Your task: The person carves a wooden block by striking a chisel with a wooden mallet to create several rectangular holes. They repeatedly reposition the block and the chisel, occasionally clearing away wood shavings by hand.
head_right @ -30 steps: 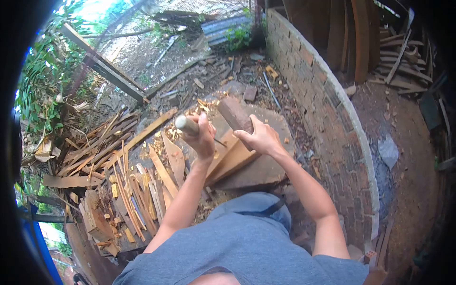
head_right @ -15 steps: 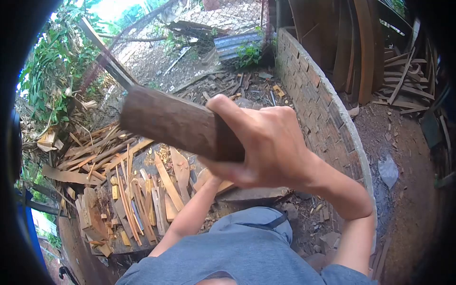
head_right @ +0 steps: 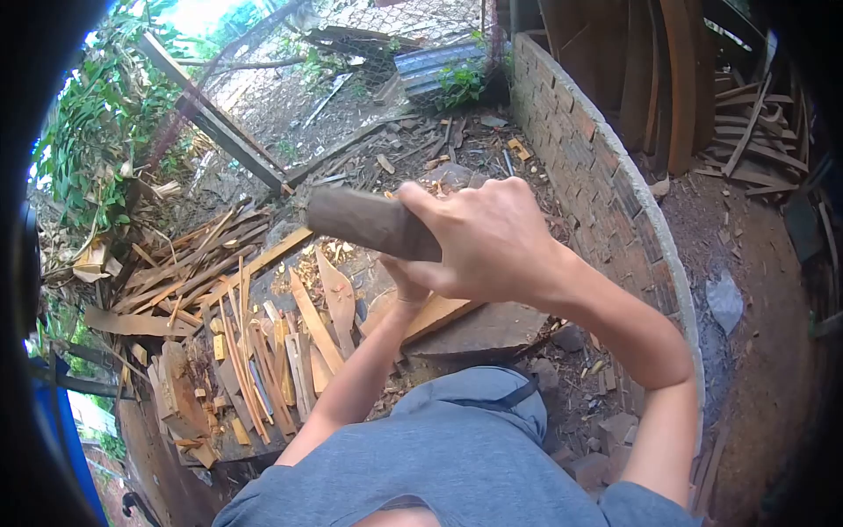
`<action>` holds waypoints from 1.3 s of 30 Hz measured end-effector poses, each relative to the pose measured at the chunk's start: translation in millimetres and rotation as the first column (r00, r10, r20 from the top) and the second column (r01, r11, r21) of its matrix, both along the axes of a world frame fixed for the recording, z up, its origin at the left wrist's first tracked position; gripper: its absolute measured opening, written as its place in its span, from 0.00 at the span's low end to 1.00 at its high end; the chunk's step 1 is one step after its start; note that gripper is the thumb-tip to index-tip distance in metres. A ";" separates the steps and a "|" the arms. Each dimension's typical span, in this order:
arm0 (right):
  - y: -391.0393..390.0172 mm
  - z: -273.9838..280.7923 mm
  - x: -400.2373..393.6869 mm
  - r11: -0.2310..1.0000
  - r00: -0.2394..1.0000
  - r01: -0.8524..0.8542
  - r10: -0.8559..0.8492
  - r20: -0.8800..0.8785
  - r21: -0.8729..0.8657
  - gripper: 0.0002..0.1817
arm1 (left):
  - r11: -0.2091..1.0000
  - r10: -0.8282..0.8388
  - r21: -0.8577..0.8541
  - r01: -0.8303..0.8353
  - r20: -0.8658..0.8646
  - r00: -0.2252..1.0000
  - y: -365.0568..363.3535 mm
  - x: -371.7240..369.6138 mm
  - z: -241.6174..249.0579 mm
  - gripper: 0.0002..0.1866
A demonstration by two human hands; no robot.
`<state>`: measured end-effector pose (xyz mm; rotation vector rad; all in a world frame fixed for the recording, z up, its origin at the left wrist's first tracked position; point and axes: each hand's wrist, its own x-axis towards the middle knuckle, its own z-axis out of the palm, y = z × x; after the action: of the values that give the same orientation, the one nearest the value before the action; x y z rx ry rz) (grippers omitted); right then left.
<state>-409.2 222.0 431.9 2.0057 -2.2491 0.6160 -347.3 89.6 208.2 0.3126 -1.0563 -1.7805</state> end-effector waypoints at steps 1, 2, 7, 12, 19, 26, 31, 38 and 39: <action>3.1 -0.5 5.0 0.994 0.997 -0.009 0.017 0.074 -0.110 0.30 | 0.973 0.073 -0.224 -0.053 0.085 0.994 1.9 4.3 -6.5 0.13; 5.7 -1.8 8.3 0.995 0.996 -0.007 0.015 0.084 -0.102 0.30 | 0.991 -0.080 0.111 0.081 -0.011 0.997 2.0 3.9 -11.6 0.14; 3.9 -17.7 1.3 0.978 0.997 0.060 -0.070 0.042 0.200 0.30 | 0.995 0.005 -0.100 0.004 0.087 0.996 -2.7 12.5 -11.0 0.16; -1.5 -53.3 -21.2 0.974 0.838 0.217 -0.217 0.500 0.059 0.37 | 0.872 0.375 -0.415 -0.259 0.227 0.899 8.4 19.6 28.3 0.06; 0.4 -183.0 -26.0 0.818 0.828 0.340 -0.495 0.265 0.464 0.44 | 0.950 0.311 -0.044 -0.308 0.120 0.943 -16.3 21.2 50.8 0.16; 4.8 -199.4 -11.0 0.794 0.810 0.354 -0.524 0.263 0.494 0.45 | 0.833 0.441 0.269 -0.484 0.206 0.873 -60.2 29.7 37.6 0.19; 6.1 -208.9 -11.0 0.805 0.792 0.365 -0.532 0.298 0.467 0.45 | 0.955 0.277 -0.122 -0.269 0.050 0.960 -49.1 22.8 43.4 0.19; 7.9 -206.9 -10.7 0.813 0.771 0.364 -0.537 0.343 0.455 0.46 | 0.714 0.289 -0.700 0.002 0.297 0.910 -37.4 17.3 61.2 0.16; 8.1 -207.1 -10.7 0.815 0.770 0.367 -0.536 0.345 0.448 0.46 | 0.713 0.287 -0.701 0.005 0.298 0.910 -39.6 16.0 59.7 0.16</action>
<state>-419.9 230.1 224.8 1.3928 -3.2004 0.7210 -331.3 50.0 267.9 0.2703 -1.8518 -1.0766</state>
